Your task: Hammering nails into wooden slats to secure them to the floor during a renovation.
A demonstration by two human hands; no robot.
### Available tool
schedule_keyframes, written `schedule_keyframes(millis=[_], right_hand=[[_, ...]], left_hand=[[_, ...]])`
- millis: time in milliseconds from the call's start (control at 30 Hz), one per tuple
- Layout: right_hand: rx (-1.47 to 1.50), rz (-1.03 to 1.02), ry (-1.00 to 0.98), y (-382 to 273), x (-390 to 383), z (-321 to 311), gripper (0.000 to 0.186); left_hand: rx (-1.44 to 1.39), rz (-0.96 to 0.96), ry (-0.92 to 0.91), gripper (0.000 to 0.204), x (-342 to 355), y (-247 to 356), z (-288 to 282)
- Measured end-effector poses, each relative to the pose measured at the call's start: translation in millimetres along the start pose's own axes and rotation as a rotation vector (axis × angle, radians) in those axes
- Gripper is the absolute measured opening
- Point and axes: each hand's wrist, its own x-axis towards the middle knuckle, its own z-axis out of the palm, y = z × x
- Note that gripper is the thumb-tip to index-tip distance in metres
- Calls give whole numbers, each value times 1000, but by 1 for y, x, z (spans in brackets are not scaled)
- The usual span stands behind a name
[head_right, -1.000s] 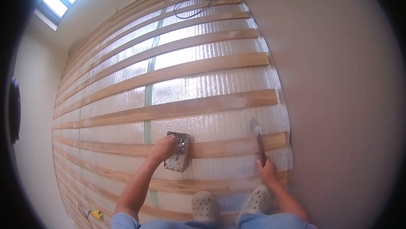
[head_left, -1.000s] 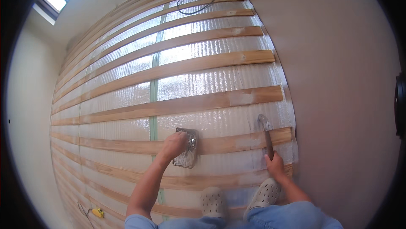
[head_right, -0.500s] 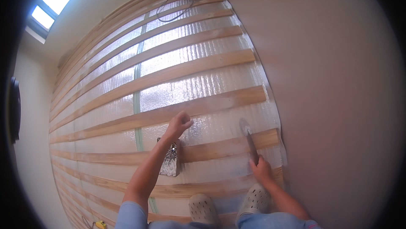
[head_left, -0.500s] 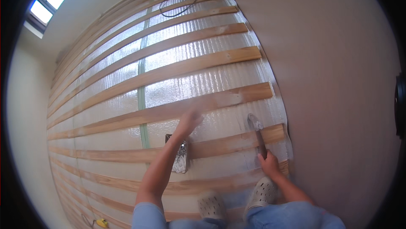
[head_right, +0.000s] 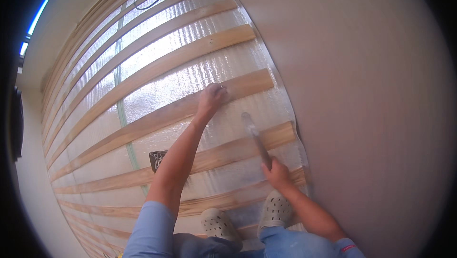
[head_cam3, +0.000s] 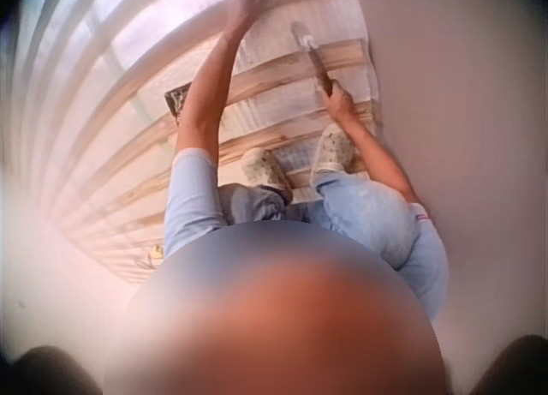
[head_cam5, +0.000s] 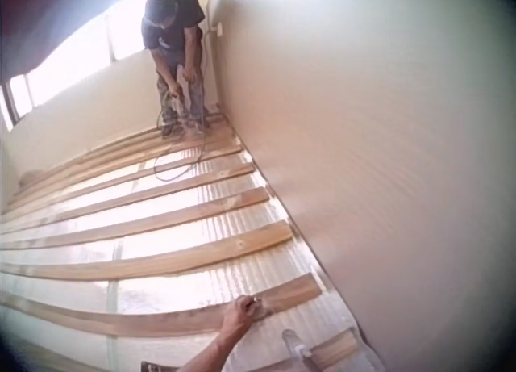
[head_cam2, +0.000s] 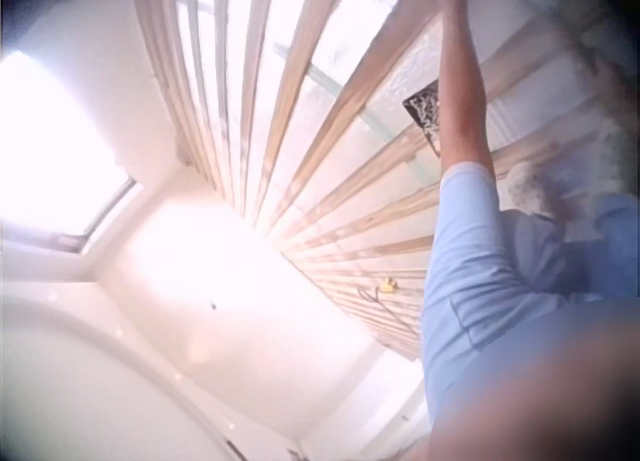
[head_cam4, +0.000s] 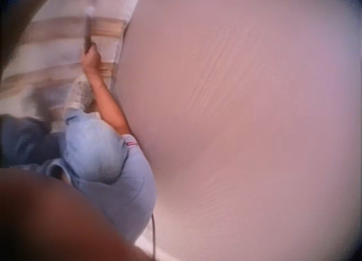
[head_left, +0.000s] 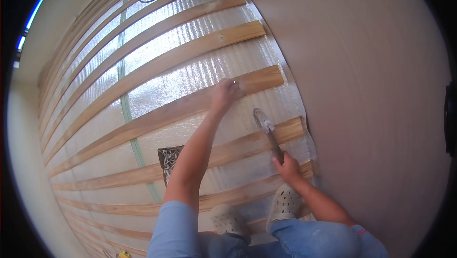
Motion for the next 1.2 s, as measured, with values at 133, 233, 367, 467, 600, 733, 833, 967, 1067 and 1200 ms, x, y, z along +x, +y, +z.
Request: schedule_keyframes(millis=[133,233,367,467,600,733,833,967,1067,1200], right_hand=[[-7,4,-9,-2,0,-5,38],[112,74,-111,2,2,-8,35],[217,148,-163,-1,7,-13,32],[188,152,-64,-13,11,-15,31],[217,120,-31,-48,9,-27,35],[343,19,35,-68,22,-36,38],[510,-13,-33,-92,35,-43,38],[269,-104,24,-95,64,-38,38],[268,78,-155,-129,56,-60,38],[729,-406,11,-157,27,-78,41]], left_hand=[[-4,-17,47,25,-2,3,6],[-46,-31,76,22,-4,1,6],[-83,0,91,21,-5,0,5],[-60,7,109,21,-6,0,5],[-77,-6,64,20,-10,2,4],[-125,-5,55,20,-9,2,5],[-88,8,77,21,-10,-4,8],[-89,0,67,21,-10,-5,11],[-17,73,100,19,-7,-13,12],[-104,49,27,24,-11,-6,-6]])
